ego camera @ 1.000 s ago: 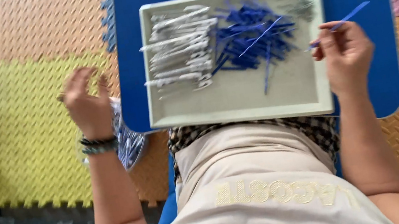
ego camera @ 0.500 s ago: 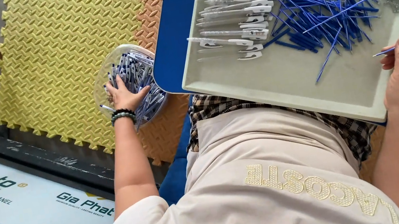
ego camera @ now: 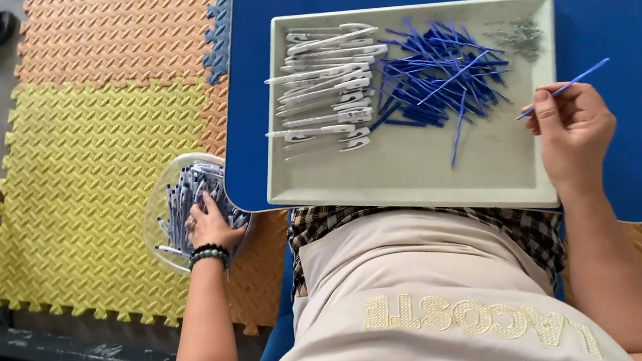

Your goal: Assembling ballpoint pens by inserting ink refills into pen barrels and organizing them.

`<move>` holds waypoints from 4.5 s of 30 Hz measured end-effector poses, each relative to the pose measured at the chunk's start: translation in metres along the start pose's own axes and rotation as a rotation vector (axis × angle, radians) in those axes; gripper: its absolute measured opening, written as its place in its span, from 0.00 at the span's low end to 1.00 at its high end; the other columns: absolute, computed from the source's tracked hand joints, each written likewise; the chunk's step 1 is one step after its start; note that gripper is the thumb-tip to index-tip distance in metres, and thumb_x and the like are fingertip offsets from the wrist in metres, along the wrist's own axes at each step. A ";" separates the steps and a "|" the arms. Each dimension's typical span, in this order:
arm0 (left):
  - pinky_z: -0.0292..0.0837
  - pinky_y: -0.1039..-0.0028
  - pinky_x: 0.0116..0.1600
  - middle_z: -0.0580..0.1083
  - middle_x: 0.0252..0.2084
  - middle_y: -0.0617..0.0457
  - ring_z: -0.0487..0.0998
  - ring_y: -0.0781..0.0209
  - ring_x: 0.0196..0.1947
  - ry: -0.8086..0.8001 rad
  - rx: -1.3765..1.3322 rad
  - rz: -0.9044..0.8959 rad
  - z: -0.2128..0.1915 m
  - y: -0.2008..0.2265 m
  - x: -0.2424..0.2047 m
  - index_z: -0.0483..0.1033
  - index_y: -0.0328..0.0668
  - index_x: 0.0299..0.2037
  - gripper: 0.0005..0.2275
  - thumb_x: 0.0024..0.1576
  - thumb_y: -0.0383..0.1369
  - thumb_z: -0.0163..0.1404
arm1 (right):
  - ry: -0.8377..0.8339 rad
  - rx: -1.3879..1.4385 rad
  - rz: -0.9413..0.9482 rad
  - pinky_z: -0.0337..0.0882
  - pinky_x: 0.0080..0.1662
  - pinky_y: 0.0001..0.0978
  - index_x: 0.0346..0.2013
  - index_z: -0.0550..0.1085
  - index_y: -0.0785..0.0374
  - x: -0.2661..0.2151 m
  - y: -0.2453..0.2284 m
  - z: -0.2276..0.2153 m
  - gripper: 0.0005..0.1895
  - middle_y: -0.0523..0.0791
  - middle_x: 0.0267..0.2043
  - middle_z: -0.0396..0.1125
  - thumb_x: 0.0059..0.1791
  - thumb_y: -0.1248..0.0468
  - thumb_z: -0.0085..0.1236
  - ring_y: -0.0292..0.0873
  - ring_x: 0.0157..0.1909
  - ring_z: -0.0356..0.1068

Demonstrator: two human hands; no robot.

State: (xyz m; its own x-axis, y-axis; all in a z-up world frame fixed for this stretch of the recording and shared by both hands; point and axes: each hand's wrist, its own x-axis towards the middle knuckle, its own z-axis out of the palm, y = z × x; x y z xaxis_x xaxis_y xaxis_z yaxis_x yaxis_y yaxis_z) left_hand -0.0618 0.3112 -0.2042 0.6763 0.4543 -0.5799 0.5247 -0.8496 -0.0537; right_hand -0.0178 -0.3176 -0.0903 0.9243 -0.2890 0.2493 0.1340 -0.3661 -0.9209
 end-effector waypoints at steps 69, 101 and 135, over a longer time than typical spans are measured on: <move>0.83 0.51 0.38 0.80 0.36 0.50 0.88 0.38 0.34 0.255 0.247 1.323 -0.050 0.331 -0.147 0.72 0.51 0.49 0.21 0.49 0.38 0.67 | -0.184 -0.048 -0.012 0.79 0.38 0.30 0.51 0.84 0.57 0.066 -0.034 0.020 0.06 0.44 0.37 0.79 0.61 0.62 0.73 0.34 0.37 0.76; 0.82 0.59 0.40 0.81 0.42 0.60 0.87 0.48 0.34 0.737 -0.099 1.253 -0.029 0.331 -0.119 0.86 0.62 0.49 0.05 0.64 0.40 0.63 | -0.073 0.097 -0.048 0.83 0.49 0.36 0.55 0.74 0.67 -0.003 -0.020 0.011 0.03 0.54 0.50 0.77 0.67 0.70 0.57 0.47 0.49 0.82; 0.92 0.50 0.52 0.81 0.60 0.40 0.90 0.44 0.50 -0.565 -1.631 0.934 -0.063 0.300 -0.210 0.73 0.30 0.71 0.24 0.64 0.18 0.60 | -0.163 0.459 -0.051 0.86 0.42 0.39 0.42 0.76 0.70 -0.027 -0.094 0.079 0.09 0.58 0.46 0.79 0.55 0.74 0.72 0.51 0.42 0.85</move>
State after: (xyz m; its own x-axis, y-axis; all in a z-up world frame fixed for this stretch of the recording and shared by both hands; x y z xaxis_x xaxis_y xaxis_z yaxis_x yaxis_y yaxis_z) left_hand -0.0137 -0.0221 -0.0478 0.9364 -0.3194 -0.1456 0.2811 0.4340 0.8559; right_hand -0.0272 -0.2058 -0.0345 0.9516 -0.1253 0.2808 0.2900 0.0627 -0.9550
